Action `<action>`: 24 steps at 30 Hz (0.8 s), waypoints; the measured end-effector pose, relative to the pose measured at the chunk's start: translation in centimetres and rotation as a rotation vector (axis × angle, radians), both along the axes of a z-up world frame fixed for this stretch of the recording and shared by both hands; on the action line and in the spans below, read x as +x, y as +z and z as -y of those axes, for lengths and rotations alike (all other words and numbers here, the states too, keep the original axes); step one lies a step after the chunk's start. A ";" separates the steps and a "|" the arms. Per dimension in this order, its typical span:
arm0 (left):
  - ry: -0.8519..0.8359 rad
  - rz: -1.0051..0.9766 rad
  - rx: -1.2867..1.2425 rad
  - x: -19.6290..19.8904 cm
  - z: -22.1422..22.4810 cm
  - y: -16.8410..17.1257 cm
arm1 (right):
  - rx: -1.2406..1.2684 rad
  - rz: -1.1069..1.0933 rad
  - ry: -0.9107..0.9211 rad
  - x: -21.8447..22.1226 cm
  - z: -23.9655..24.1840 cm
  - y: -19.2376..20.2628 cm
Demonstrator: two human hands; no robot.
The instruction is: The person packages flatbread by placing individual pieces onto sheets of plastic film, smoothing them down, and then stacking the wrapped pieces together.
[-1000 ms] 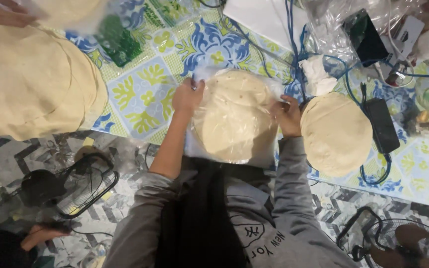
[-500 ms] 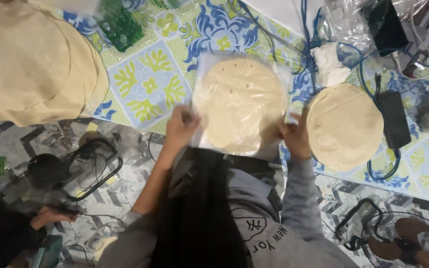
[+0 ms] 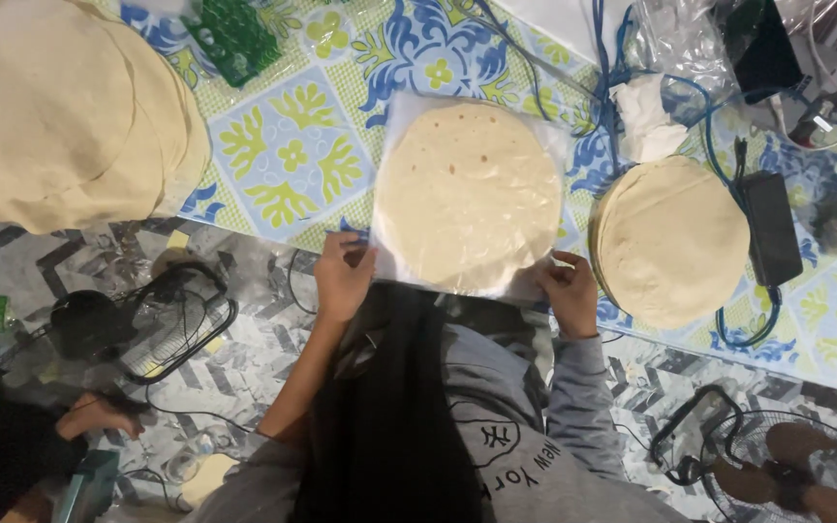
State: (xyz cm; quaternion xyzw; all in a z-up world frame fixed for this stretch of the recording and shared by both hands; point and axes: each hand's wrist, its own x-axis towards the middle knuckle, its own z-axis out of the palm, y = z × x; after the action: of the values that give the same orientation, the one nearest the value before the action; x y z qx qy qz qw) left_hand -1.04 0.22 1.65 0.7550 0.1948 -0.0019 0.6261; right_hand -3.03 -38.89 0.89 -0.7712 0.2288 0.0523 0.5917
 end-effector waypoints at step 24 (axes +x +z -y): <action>-1.380 0.729 0.659 5.9 10.2 0.8 | -0.885 0.795 -0.076 22.0 -8.8 -1.9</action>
State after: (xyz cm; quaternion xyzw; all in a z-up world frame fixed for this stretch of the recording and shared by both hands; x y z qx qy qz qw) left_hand 4.89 -10.03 2.43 0.8018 -0.5333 -0.0834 0.2562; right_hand 19.00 -30.12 -0.98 -0.8961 0.0173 -0.3621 0.2559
